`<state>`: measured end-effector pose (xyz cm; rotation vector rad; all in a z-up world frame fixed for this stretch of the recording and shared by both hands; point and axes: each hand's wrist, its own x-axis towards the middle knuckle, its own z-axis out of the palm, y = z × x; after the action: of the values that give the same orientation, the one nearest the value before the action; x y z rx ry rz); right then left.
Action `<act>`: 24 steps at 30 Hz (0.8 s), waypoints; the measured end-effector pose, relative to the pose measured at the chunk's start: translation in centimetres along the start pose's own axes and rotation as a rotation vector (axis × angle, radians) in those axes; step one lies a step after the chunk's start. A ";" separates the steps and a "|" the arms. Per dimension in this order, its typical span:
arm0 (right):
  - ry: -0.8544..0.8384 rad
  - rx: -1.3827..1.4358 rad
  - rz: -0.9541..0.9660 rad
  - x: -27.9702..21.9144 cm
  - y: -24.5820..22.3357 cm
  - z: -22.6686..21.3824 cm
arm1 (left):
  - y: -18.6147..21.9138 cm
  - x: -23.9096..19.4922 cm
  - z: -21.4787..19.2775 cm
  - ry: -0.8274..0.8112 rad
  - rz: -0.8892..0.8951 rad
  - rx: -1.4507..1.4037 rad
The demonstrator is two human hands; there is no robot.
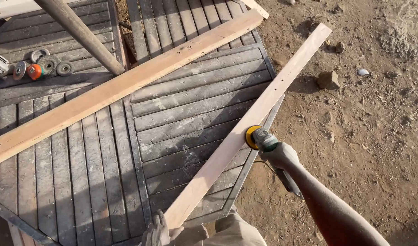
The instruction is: Using an angle grinder with a sanding disc to smooth the surface of a long wooden plank.
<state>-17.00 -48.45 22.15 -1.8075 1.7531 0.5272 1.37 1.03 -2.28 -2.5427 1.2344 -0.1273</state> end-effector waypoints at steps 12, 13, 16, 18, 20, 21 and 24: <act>-0.267 -0.184 -0.196 -6.3 -2.0 3.6 | -0.1 -1.4 -2.6 -0.333 -0.075 -0.037; -0.171 -0.120 -0.110 -3.6 -2.2 1.9 | 0.1 -1.3 -3.0 -0.134 -0.055 -0.018; 0.019 -0.059 0.044 4.7 -1.6 -2.0 | 0.2 -0.8 -4.6 -0.091 -0.071 -0.041; 0.037 0.008 0.058 5.4 -1.4 -2.9 | 0.2 -1.1 -3.8 -0.078 -0.066 -0.070; 0.053 0.083 0.075 3.8 -2.1 -2.3 | -0.5 -0.6 -4.1 -0.061 -0.056 -0.093; -0.006 0.011 0.001 1.9 -2.6 -1.5 | -0.6 0.0 -4.8 -0.306 -0.080 -0.165; -0.167 -0.203 -0.196 -5.3 -4.7 2.4 | -0.7 1.6 -6.9 -0.611 -0.117 -0.256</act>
<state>-12.47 -42.92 24.24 -1.9848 1.4355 0.7735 1.39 -1.42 4.40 -2.5558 0.8990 0.7695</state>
